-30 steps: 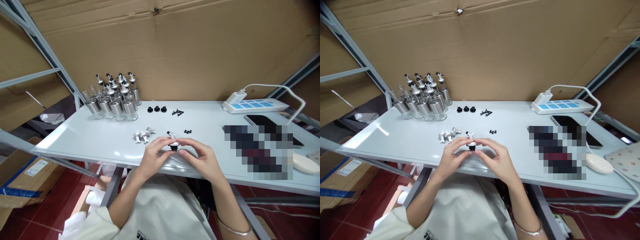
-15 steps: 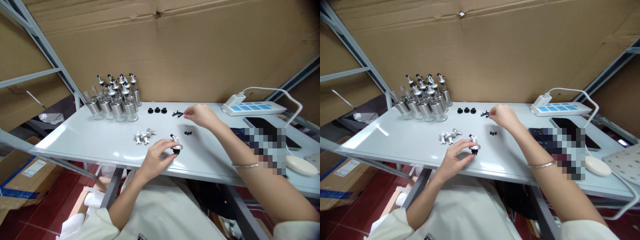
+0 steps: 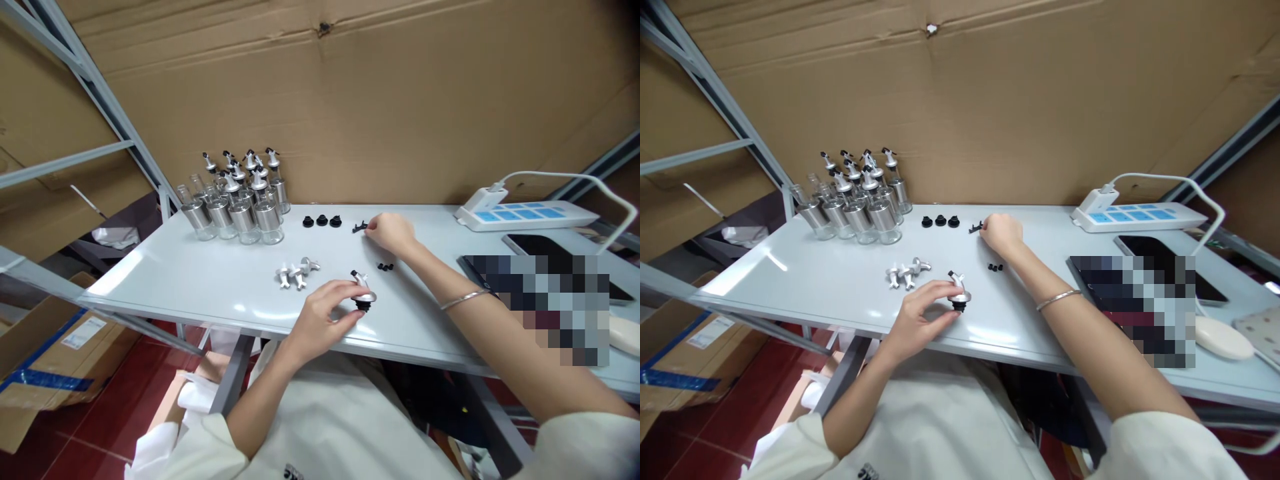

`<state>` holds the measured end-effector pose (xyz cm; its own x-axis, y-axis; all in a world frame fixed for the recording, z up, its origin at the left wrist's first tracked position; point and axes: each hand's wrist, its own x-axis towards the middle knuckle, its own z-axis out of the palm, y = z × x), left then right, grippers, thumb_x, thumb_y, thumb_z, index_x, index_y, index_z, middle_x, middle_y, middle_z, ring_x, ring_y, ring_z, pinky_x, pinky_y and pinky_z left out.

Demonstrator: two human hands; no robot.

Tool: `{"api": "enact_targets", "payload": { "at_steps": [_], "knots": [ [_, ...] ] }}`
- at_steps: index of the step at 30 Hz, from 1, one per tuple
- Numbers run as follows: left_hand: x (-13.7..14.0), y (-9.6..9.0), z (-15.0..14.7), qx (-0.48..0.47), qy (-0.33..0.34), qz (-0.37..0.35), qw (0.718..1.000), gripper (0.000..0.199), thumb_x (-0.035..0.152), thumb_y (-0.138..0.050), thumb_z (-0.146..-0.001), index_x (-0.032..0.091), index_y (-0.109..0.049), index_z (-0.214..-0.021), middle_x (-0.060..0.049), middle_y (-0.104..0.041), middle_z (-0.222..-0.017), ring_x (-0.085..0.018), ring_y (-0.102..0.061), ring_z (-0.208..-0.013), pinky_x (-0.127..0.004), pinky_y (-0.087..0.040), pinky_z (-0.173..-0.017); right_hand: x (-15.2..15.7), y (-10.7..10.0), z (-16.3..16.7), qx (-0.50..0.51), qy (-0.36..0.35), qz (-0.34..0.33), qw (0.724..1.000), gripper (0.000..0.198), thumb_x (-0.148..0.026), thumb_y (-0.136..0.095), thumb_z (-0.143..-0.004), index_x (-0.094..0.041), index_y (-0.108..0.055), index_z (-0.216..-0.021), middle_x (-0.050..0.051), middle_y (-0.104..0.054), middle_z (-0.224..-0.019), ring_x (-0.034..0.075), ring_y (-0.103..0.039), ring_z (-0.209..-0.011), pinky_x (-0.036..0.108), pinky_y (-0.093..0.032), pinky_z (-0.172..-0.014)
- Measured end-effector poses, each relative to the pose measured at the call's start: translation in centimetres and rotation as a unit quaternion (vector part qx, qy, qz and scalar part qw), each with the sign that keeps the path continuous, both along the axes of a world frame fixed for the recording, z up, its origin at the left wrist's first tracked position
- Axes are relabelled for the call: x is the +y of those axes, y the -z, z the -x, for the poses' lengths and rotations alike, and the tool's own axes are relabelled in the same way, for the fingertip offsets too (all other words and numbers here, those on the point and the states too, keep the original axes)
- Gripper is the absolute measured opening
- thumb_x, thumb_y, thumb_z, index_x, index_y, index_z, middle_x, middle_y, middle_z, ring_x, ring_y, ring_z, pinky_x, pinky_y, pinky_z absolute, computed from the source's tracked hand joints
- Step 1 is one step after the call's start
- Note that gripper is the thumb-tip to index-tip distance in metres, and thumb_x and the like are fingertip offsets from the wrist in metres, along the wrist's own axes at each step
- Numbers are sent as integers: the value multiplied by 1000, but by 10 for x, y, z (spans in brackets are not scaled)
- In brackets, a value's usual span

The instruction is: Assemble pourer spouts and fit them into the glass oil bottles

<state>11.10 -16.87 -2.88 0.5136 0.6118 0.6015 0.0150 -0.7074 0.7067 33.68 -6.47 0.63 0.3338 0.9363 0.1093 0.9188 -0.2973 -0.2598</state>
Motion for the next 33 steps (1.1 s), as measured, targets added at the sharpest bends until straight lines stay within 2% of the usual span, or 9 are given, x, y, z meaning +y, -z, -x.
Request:
{"api": "enact_targets", "payload": {
  "at_steps": [5, 7, 10, 13, 15, 18, 21, 29, 33],
  "knots": [
    [0, -1, 0, -3, -4, -4, 1000, 28, 16, -63, -86, 22, -65, -113, -8, -70, -109, -19, -66, -105, -37, -55, -92, -36, -33, 8, 35, -4, -61, 998, 15, -23, -57, -80, -19, -72, -81, 9, -75, -87, 25, -67, -84, 32, -46, -69],
    [-1, -1, 0, -2, -8, -3, 1000, 29, 16, -63, -85, 22, -64, -113, -8, -70, -109, -19, -66, -105, -36, -56, -91, -65, -41, 17, 136, -26, -152, 979, 12, -27, -62, -77, -20, -67, -69, 7, -74, -81, 23, -65, -76, 32, -47, -67],
    [-1, -2, 0, 0, -12, -1, 1000, 29, 14, -62, -85, 21, -64, -113, -8, -70, -109, -19, -66, -103, -34, -57, -86, -114, -31, 39, 309, -44, -281, 908, 14, -32, -61, -79, -22, -61, -69, 6, -74, -90, 21, -66, -84, 31, -49, -68],
    [-1, -2, 0, -3, -14, -8, 1000, 30, 11, -60, -84, 21, -63, -113, -8, -69, -108, -18, -66, -101, -33, -56, -88, -146, 1, 64, 422, -29, -379, 823, 23, -37, -61, -83, -22, -53, -68, 8, -73, -100, 21, -65, -96, 31, -50, -75],
    [-1, -1, 0, -1, -14, -10, 1000, 31, 11, -60, -84, 21, -62, -113, -7, -69, -108, -18, -66, -102, -34, -55, -90, -154, 24, 75, 468, 21, -427, 773, 27, -41, -61, -85, -22, -50, -69, 8, -73, -90, 18, -65, -83, 31, -50, -73],
    [-1, -2, 0, 4, -14, -8, 1000, 32, 10, -60, -83, 21, -62, -113, -7, -69, -108, -18, -66, -103, -35, -55, -91, -154, 43, 82, 511, 14, -416, 752, 30, -45, -63, -85, -21, -50, -72, 5, -71, -79, 13, -58, -64, 28, -47, -64],
    [-2, -4, 1, 13, -10, -6, 1000, 32, 10, -60, -83, 21, -62, -113, -8, -69, -108, -19, -66, -103, -36, -54, -92, -154, 46, 79, 524, 3, -426, 737, 30, -46, -63, -85, -21, -52, -73, 3, -69, -76, 10, -52, -56, 26, -45, -59],
    [0, 2, -2, 5, 4, 6, 1000, 33, 11, -59, -86, 21, -58, -118, -8, -64, -114, -15, -64, -100, -30, -57, -88, -157, 42, 84, 551, 39, -433, 713, 23, -34, -80, -69, -19, -67, -81, 7, -75, -93, 19, -71, -74, 38, -58, -78],
    [1, 3, -2, -5, 6, 11, 1000, 34, 25, -69, -84, 21, -59, -115, -7, -64, -112, -16, -64, -97, -32, -57, -87, -157, 42, 85, 545, 50, -435, 715, 22, -34, -79, -70, -19, -67, -81, 5, -75, -81, 17, -68, -64, 34, -58, -67]
  ]
}}
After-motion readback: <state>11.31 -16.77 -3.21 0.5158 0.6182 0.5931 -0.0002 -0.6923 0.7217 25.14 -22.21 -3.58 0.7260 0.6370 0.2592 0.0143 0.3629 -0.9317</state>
